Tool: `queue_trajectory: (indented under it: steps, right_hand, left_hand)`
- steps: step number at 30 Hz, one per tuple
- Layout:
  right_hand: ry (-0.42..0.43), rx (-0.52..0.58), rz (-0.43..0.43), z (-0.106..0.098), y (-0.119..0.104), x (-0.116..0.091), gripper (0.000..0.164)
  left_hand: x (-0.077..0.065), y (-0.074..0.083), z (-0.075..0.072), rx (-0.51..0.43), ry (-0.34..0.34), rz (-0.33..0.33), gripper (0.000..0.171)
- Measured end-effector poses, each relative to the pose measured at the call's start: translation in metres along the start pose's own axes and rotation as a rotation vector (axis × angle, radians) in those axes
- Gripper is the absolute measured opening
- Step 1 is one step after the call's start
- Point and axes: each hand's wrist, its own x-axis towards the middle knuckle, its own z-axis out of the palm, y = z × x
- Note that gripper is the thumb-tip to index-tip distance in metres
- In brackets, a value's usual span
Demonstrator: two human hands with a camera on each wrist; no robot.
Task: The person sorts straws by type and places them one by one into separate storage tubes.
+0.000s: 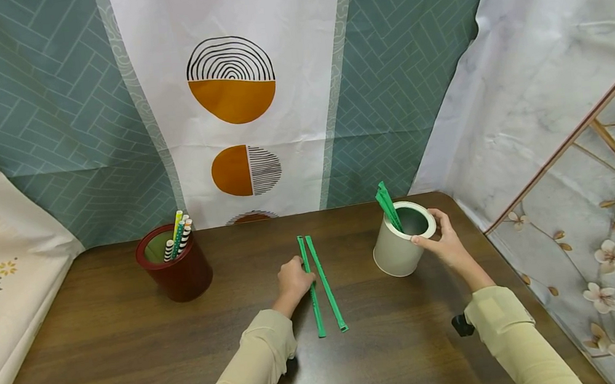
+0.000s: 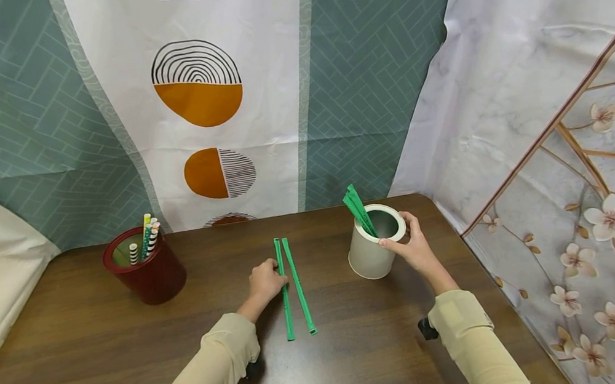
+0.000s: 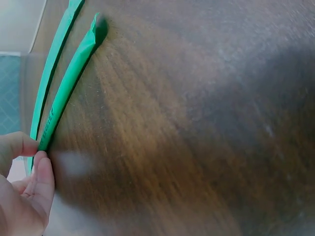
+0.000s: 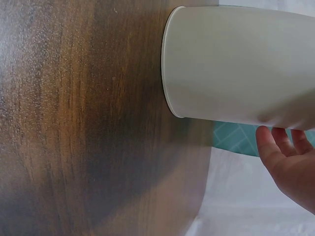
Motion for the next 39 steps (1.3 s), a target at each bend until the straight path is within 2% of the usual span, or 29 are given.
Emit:
queue_trajectory:
  steps: [9,16,24,32,39]
  right_hand:
    - [-0.007,-0.011,0.008,0.000,0.001,0.000,0.071]
    - [-0.007,-0.015,0.011,-0.001,0.001,0.000,0.071]
    - [-0.009,-0.026,0.007,0.000,0.001,0.000,0.071]
    - [-0.010,-0.027,0.004,0.000,0.001,0.000,0.070]
    - [-0.003,-0.017,0.005,0.000,0.002,0.000,0.071]
  left_hand:
    - [-0.002,0.000,0.000,-0.054,0.015,-0.016,0.035]
    - [0.002,0.006,-0.004,-0.119,0.022,0.022,0.032]
    - [0.006,0.025,-0.015,-0.189,0.022,0.043,0.033]
    - [0.007,0.041,-0.029,-0.280,0.072,0.077,0.031]
    - [0.009,0.057,-0.045,-0.352,0.065,0.094,0.035]
